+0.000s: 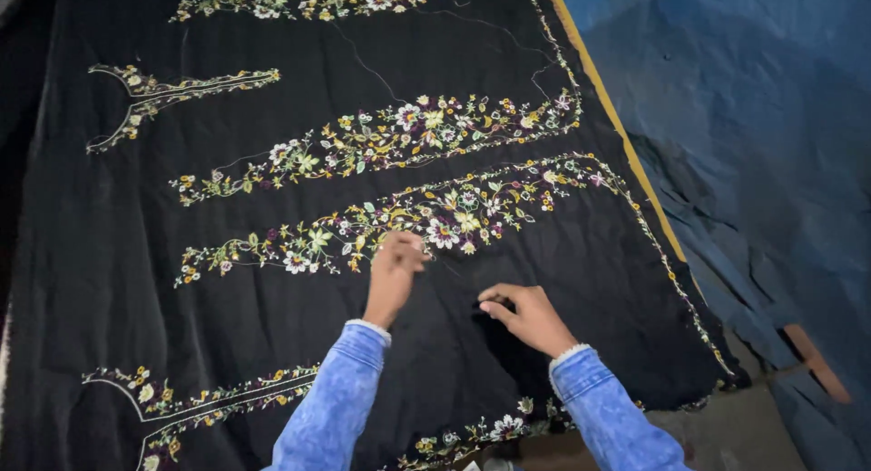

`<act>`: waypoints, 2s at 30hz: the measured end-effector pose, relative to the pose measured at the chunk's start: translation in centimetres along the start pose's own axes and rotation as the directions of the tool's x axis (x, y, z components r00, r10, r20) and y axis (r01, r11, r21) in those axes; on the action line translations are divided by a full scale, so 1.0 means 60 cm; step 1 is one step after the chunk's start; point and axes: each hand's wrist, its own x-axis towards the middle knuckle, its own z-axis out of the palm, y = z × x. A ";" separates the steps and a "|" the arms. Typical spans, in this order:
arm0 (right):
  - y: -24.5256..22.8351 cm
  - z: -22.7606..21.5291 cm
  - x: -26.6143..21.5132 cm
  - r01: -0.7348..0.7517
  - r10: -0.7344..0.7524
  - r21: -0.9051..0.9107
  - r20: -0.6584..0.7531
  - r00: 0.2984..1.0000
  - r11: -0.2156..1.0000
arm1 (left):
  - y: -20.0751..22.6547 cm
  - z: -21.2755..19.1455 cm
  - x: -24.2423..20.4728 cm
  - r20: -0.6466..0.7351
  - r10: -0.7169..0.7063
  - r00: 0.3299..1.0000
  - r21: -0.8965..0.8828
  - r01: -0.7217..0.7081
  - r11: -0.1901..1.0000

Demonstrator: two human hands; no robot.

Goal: Removing loose threads from embroidered fabric by hand

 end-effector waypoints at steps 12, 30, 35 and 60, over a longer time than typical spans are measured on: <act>-0.023 0.015 0.091 0.198 -0.178 0.083 -0.200 0.963 0.977 | -0.105 -0.030 0.001 0.192 0.081 0.978 0.830 -0.206 0.518; 0.043 0.100 0.085 0.163 -0.241 -0.634 -0.038 0.970 0.756 | -0.041 -0.070 -0.074 0.211 -0.243 0.947 -0.620 0.322 0.716; 0.073 0.089 0.083 0.151 -0.227 -0.605 -0.051 0.972 0.781 | 0.008 -0.121 -0.041 0.065 -0.233 0.970 -0.535 0.230 0.813; 0.251 -0.070 0.056 -0.344 -0.009 -0.539 -0.547 0.837 0.769 | -0.070 -0.152 -0.056 -0.463 0.088 0.882 0.838 0.403 0.366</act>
